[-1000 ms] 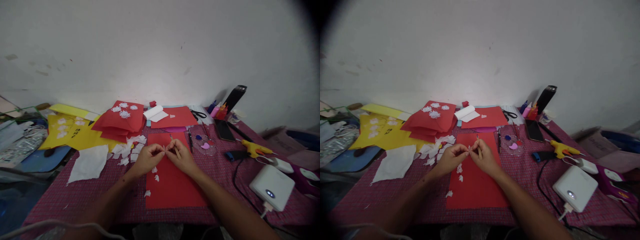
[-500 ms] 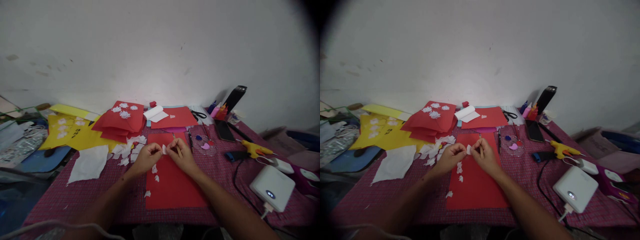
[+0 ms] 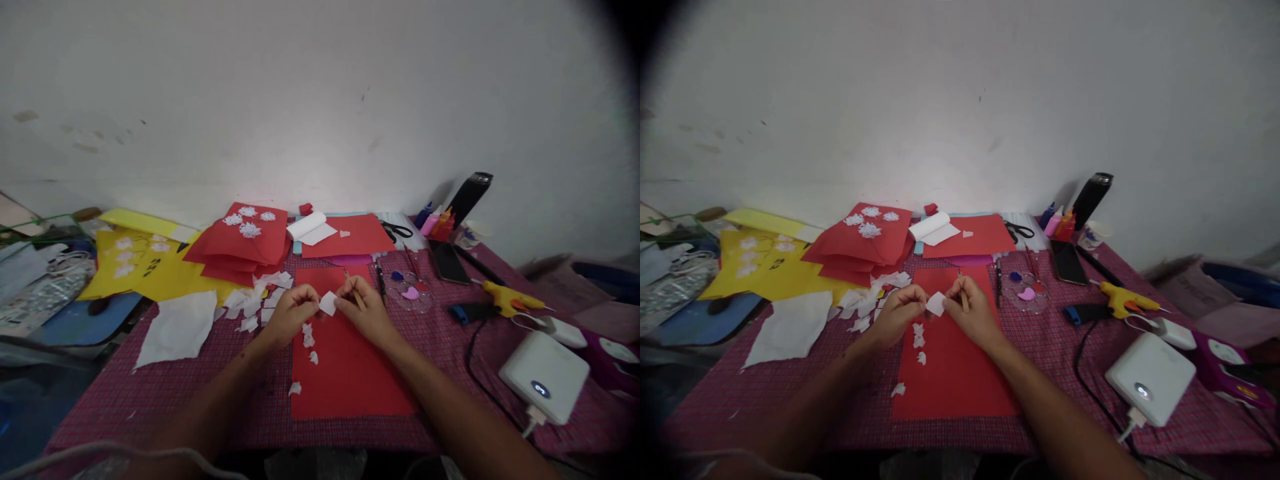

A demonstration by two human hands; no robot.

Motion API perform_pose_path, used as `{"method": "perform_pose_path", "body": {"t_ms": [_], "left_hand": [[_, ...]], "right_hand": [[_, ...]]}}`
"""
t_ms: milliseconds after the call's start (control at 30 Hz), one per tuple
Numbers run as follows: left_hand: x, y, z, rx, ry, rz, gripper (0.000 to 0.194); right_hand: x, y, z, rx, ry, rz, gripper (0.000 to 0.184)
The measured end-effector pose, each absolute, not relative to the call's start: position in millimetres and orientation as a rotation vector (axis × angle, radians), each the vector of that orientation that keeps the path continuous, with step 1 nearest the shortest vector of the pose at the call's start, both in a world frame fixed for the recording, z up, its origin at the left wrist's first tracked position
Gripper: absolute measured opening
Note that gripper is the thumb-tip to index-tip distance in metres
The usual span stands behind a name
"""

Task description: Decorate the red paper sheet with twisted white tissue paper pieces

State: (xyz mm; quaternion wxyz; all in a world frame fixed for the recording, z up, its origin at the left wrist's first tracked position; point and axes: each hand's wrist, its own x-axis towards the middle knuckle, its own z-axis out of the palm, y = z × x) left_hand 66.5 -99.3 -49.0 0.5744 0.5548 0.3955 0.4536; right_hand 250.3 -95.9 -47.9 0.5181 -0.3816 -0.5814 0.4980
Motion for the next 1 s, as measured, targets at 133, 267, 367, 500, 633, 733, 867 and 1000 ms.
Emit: {"method": "perform_pose_path", "body": {"t_ms": [133,267,367,500,633,733,867,1000], "left_hand": [[66.9,-98.1,-51.5,1.188,0.946,1.091,0.003],[68.4,-98.6,-48.8,1.118,0.901,1.092,0.017],[70.7,-99.7,-46.6,1.199,0.879,1.045,0.030],[72.1,-99.5,-48.0,1.310,0.927,0.992,0.026],[70.4,-98.5,-50.0,1.345,0.956,0.996,0.024],[69.6,-97.9,-50.8,1.361,0.959,0.992,0.022],[69.6,-97.0,-51.5,1.299,0.977,0.990,0.023],[69.7,-96.6,-52.2,1.265,0.973,1.001,0.024]], "right_hand": [[250.8,-95.3,-47.8,-0.926,-1.384,1.183,0.025],[250.6,-95.0,-48.5,-0.928,-1.417,1.147,0.025],[249.9,-95.9,-49.3,-0.918,-1.488,1.099,0.024],[249.2,-97.4,-49.2,-0.910,-1.551,1.061,0.024],[251.2,-97.2,-49.4,-0.909,-1.532,1.045,0.025],[253.2,-97.7,-49.3,-0.891,-1.508,1.058,0.021],[253.3,-99.0,-48.1,-0.866,-1.478,1.072,0.018],[251.6,-98.7,-48.5,-0.846,-1.500,1.101,0.020]]}}
